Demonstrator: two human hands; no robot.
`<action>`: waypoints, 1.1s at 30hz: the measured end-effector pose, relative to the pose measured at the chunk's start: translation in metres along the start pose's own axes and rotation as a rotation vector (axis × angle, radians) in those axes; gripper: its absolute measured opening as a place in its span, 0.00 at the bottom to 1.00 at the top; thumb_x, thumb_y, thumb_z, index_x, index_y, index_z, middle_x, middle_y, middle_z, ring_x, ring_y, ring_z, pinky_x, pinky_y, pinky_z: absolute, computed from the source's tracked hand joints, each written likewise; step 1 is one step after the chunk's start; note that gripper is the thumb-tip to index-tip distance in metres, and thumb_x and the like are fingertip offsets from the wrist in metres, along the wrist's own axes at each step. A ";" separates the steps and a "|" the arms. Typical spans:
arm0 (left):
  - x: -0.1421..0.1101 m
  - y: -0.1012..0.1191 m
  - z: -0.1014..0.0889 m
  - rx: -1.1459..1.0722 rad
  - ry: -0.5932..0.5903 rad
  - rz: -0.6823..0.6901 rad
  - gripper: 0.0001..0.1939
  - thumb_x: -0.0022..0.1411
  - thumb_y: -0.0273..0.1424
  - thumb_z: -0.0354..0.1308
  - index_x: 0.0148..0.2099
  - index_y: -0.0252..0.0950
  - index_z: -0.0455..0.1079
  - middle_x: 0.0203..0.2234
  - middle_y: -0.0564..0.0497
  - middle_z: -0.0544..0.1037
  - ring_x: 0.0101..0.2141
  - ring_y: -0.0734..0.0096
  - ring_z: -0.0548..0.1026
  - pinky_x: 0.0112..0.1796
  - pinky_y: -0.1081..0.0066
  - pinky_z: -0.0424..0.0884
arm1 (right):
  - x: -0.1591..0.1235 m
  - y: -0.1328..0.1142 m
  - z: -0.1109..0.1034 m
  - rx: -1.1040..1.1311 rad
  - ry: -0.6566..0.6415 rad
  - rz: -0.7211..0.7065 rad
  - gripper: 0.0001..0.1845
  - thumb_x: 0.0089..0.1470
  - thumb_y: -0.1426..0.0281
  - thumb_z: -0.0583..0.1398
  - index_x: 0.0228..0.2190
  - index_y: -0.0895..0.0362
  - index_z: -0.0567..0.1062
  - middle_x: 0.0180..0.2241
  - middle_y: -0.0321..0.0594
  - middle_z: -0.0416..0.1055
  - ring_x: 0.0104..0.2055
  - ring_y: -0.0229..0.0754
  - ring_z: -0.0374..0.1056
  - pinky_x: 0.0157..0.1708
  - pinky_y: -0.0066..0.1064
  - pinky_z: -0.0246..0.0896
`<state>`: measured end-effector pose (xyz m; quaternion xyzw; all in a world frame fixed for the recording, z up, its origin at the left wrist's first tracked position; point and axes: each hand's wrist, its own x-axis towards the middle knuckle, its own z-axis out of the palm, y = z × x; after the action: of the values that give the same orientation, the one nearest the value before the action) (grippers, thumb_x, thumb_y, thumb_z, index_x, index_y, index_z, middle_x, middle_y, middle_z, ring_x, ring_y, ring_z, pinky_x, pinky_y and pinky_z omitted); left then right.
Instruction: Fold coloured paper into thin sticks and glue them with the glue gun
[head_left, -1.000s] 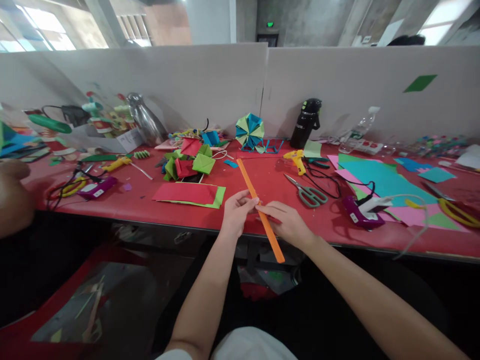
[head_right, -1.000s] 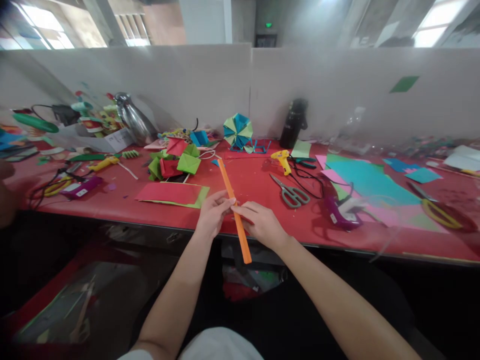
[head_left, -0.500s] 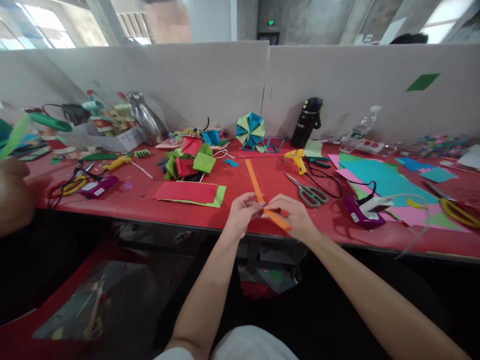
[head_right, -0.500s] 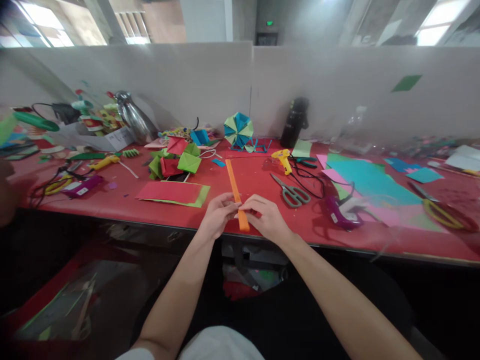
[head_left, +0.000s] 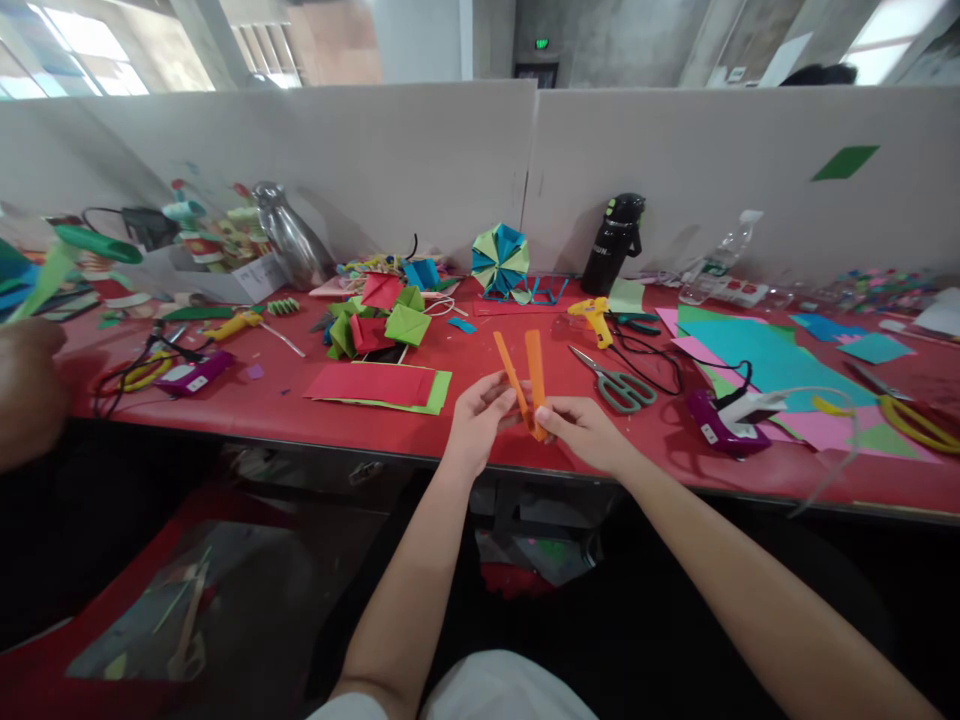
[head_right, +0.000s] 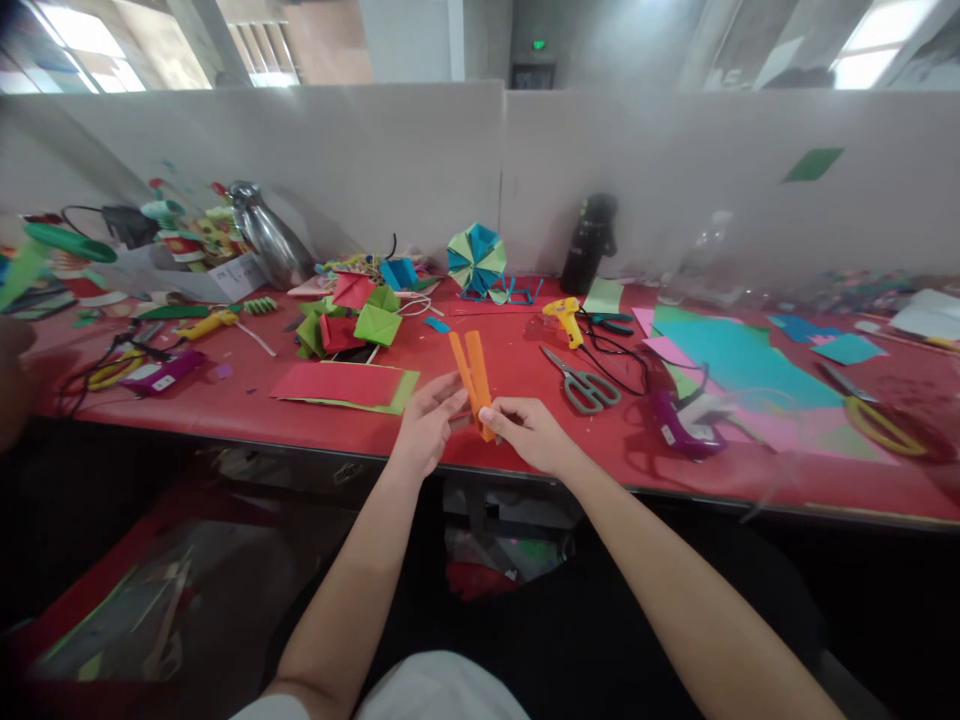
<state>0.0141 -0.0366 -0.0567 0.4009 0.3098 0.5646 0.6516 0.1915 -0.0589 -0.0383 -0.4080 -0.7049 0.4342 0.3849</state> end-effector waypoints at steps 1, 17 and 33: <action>-0.002 0.002 0.001 0.021 -0.007 0.004 0.25 0.53 0.38 0.72 0.52 0.35 0.74 0.45 0.40 0.82 0.42 0.56 0.82 0.41 0.59 0.80 | 0.001 0.000 0.001 0.010 0.002 0.009 0.23 0.61 0.52 0.58 0.23 0.55 0.74 0.22 0.35 0.69 0.26 0.38 0.63 0.30 0.29 0.57; -0.008 0.002 0.008 0.239 -0.056 0.142 0.19 0.57 0.33 0.68 0.49 0.31 0.72 0.43 0.39 0.82 0.45 0.55 0.81 0.47 0.58 0.79 | -0.001 0.010 0.017 0.071 0.304 -0.069 0.23 0.63 0.53 0.58 0.22 0.54 0.66 0.23 0.33 0.60 0.27 0.38 0.56 0.30 0.32 0.53; -0.010 0.004 0.009 0.274 -0.113 0.146 0.17 0.58 0.33 0.67 0.47 0.31 0.71 0.42 0.39 0.82 0.43 0.57 0.82 0.44 0.61 0.79 | 0.002 0.011 0.013 -0.011 0.293 -0.153 0.20 0.63 0.57 0.59 0.23 0.55 0.70 0.28 0.37 0.63 0.32 0.40 0.62 0.34 0.34 0.57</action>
<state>0.0180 -0.0473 -0.0498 0.5387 0.3166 0.5396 0.5643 0.1821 -0.0581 -0.0525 -0.4142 -0.6727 0.3356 0.5131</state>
